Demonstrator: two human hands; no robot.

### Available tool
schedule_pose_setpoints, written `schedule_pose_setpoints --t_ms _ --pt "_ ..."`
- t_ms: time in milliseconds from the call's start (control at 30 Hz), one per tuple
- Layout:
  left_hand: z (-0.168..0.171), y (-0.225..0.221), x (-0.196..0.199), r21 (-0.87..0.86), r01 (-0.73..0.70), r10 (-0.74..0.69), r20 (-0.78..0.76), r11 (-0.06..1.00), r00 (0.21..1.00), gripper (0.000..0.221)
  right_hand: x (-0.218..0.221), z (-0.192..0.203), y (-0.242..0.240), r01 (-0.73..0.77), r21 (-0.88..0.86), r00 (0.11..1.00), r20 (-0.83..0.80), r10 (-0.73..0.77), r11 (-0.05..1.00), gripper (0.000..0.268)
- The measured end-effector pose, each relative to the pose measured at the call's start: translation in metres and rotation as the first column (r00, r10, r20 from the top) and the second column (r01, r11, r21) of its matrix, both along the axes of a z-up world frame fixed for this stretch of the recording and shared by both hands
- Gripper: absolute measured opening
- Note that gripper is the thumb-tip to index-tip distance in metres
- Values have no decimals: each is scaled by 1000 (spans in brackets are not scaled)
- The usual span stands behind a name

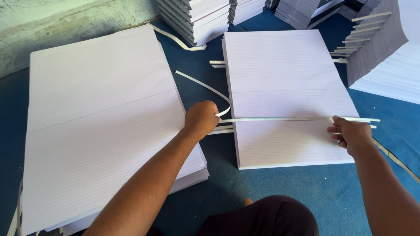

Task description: The person aligns and stacks lined paper sheets, then secures them with rubber bands. They fold the stack in half and flip through the pages to check alignment.

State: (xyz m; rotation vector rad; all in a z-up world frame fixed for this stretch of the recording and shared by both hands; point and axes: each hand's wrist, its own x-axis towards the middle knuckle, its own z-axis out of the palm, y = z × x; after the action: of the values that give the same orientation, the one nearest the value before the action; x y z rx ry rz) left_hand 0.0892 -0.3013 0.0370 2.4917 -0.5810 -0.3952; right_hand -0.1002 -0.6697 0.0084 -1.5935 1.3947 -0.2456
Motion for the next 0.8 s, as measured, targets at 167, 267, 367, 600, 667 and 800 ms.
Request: schedule_pose_setpoints --t_ms 167,267,367,600,667,800 --pt "-3 4 4 -13 -14 15 35 1000 999 15 -2 -2 0 -32 -22 997 -65 30 999 22" --pt "-3 5 10 -59 -19 27 133 998 991 15 -6 -3 -1 -81 -83 993 -88 74 993 27" --pt "-2 6 13 -45 -10 17 158 999 987 15 -10 -3 -4 -235 -241 953 -246 175 942 36" --pt "5 6 10 -72 -28 35 97 997 995 16 -9 -18 -2 -518 -607 855 -393 339 602 42" --pt "6 6 10 -88 -39 47 98 995 994 16 -6 -24 -2 -549 -621 835 -436 336 559 46" --pt "10 5 12 -113 -52 64 105 992 992 16 -3 -31 -1 -587 -588 809 -456 371 557 51"
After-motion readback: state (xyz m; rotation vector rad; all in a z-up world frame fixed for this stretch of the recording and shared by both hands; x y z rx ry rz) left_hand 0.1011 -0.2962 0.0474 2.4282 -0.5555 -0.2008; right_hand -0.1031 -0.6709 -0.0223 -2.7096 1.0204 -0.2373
